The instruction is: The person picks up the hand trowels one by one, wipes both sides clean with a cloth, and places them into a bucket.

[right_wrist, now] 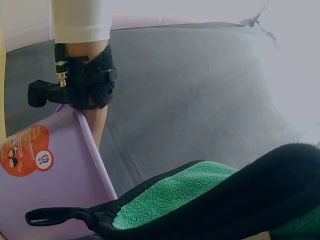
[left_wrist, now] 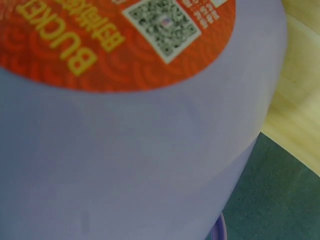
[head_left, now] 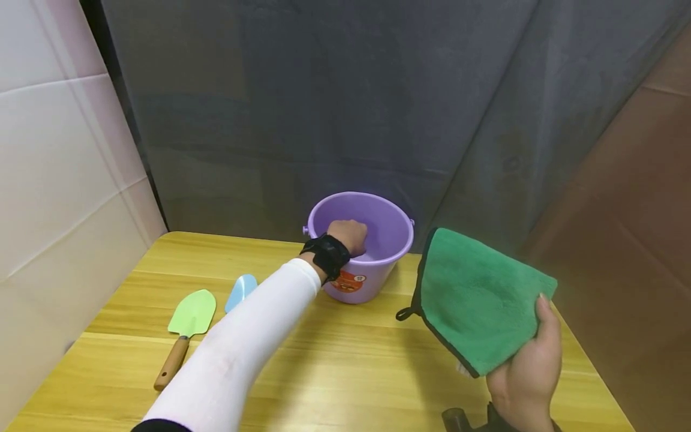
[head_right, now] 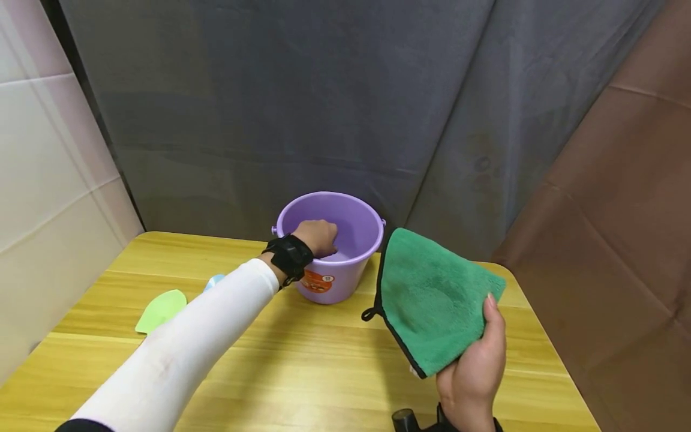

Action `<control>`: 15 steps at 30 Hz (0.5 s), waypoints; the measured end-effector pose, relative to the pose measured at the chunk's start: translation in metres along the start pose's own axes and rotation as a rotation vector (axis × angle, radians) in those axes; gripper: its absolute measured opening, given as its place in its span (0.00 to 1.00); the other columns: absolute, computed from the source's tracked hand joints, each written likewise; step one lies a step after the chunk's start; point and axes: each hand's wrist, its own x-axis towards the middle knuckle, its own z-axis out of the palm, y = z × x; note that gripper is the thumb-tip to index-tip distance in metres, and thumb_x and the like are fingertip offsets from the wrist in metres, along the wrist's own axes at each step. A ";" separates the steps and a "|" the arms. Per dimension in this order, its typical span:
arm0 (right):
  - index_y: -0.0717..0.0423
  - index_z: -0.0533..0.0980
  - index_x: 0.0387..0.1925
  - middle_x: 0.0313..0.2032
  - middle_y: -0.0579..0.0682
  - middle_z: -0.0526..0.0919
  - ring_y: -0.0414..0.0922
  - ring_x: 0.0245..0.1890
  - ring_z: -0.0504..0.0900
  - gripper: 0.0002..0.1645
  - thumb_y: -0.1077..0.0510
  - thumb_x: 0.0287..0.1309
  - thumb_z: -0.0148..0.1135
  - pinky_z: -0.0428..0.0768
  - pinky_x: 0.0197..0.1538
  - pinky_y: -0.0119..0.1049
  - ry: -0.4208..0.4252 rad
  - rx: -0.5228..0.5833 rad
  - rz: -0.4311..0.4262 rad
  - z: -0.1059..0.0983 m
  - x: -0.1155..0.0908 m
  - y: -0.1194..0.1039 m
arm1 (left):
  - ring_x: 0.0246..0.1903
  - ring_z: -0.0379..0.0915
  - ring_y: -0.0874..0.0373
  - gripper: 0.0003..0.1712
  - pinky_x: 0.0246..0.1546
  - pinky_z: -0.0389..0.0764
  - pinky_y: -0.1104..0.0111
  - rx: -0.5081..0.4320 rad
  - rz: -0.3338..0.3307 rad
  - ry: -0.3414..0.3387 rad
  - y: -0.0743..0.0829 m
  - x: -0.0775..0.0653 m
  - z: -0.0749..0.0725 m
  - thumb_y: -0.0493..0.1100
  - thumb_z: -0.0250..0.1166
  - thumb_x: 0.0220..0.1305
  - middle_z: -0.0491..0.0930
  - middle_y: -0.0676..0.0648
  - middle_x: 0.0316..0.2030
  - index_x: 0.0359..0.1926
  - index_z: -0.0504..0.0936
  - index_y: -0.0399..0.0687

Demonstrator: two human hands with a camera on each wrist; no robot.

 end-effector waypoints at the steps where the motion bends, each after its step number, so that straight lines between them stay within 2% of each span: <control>1: 0.54 0.64 0.64 0.55 0.53 0.73 0.48 0.51 0.79 0.21 0.49 0.80 0.38 0.82 0.48 0.42 0.005 0.010 0.006 -0.001 0.000 0.000 | 0.47 0.85 0.48 0.13 0.47 0.85 0.53 -0.010 -0.005 0.012 -0.001 0.001 0.000 0.48 0.64 0.65 0.88 0.44 0.46 0.45 0.87 0.46; 4: 0.54 0.64 0.64 0.55 0.53 0.73 0.48 0.51 0.78 0.21 0.49 0.80 0.38 0.82 0.49 0.42 0.025 0.008 0.013 -0.001 0.002 -0.001 | 0.46 0.85 0.48 0.13 0.46 0.86 0.53 -0.073 -0.014 0.072 -0.004 0.001 -0.004 0.48 0.64 0.66 0.88 0.44 0.44 0.42 0.86 0.45; 8: 0.53 0.65 0.63 0.55 0.52 0.74 0.47 0.50 0.78 0.21 0.49 0.79 0.38 0.81 0.49 0.42 0.042 0.013 0.021 -0.002 0.004 -0.002 | 0.39 0.85 0.49 0.13 0.42 0.85 0.55 -0.202 0.020 0.181 -0.008 -0.009 -0.023 0.49 0.63 0.68 0.87 0.44 0.37 0.35 0.84 0.44; 11: 0.54 0.66 0.62 0.54 0.52 0.75 0.47 0.49 0.79 0.20 0.50 0.79 0.39 0.80 0.47 0.42 0.054 0.047 0.025 -0.005 0.004 -0.003 | 0.35 0.83 0.53 0.14 0.40 0.83 0.59 -0.251 0.094 0.258 -0.009 -0.029 -0.042 0.49 0.61 0.70 0.86 0.47 0.33 0.34 0.84 0.45; 15: 0.54 0.66 0.62 0.53 0.52 0.75 0.47 0.47 0.79 0.20 0.50 0.79 0.39 0.80 0.46 0.42 0.055 0.062 0.017 -0.008 0.005 -0.005 | 0.38 0.80 0.57 0.12 0.42 0.82 0.62 -0.257 0.190 0.386 -0.015 -0.073 -0.057 0.49 0.60 0.71 0.85 0.49 0.38 0.40 0.86 0.47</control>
